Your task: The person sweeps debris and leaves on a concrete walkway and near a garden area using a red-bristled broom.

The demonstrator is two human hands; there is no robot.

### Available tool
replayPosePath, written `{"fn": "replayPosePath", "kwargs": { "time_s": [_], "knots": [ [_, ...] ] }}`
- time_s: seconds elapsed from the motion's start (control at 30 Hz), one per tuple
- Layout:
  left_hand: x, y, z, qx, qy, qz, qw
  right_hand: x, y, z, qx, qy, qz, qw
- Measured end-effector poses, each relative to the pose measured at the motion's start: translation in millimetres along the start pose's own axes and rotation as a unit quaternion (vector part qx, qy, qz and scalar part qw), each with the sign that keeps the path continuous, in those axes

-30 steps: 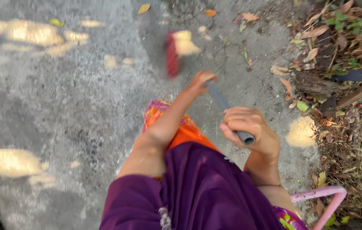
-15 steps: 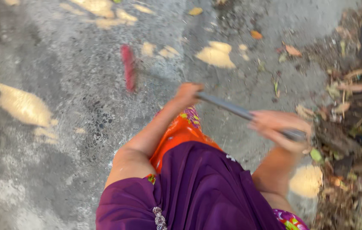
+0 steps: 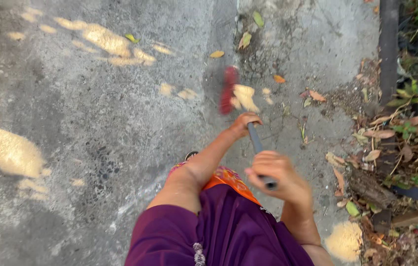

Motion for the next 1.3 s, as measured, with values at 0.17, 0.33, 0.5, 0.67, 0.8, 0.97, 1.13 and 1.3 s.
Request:
{"fn": "replayPosePath", "kwargs": {
  "time_s": [0.17,0.33,0.5,0.67,0.8,0.97,1.13,1.3],
  "knots": [
    [112,2,-18,0.06,-0.131,0.214,0.966,-34,6,-26,-0.05,0.063,-0.125,0.989],
    [143,44,-65,0.033,-0.271,0.098,0.957,-8,13,-106,-0.014,-0.135,-0.243,0.96],
    [19,137,-203,0.068,-0.355,-0.137,0.922,96,-52,-7,-0.099,-0.236,-0.068,0.964],
    [-41,206,-257,0.151,-0.397,-0.112,0.898,117,-84,101,-0.086,-0.307,0.016,0.948],
    [-41,126,-197,0.198,-0.263,0.086,0.94,82,-94,40,-0.084,-0.197,0.002,0.977],
    [-8,7,-133,0.143,-0.156,0.128,0.969,16,-122,26,-0.119,-0.061,-0.063,0.989],
    [64,-6,-158,0.143,-0.16,0.203,0.955,-22,-123,67,-0.215,0.125,-0.05,0.967],
    [127,20,-168,0.138,-0.275,0.135,0.942,-26,-105,-50,-0.152,-0.065,-0.318,0.934]
  ]
}}
Point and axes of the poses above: each hand's wrist, its own y-axis away from the middle knuckle, its own z-axis out of the palm, x = y × z, the point moved 6 cm from there along -y, towards the middle knuckle, and after that the axes turned 3 degrees about x, right-handed, at the moved point
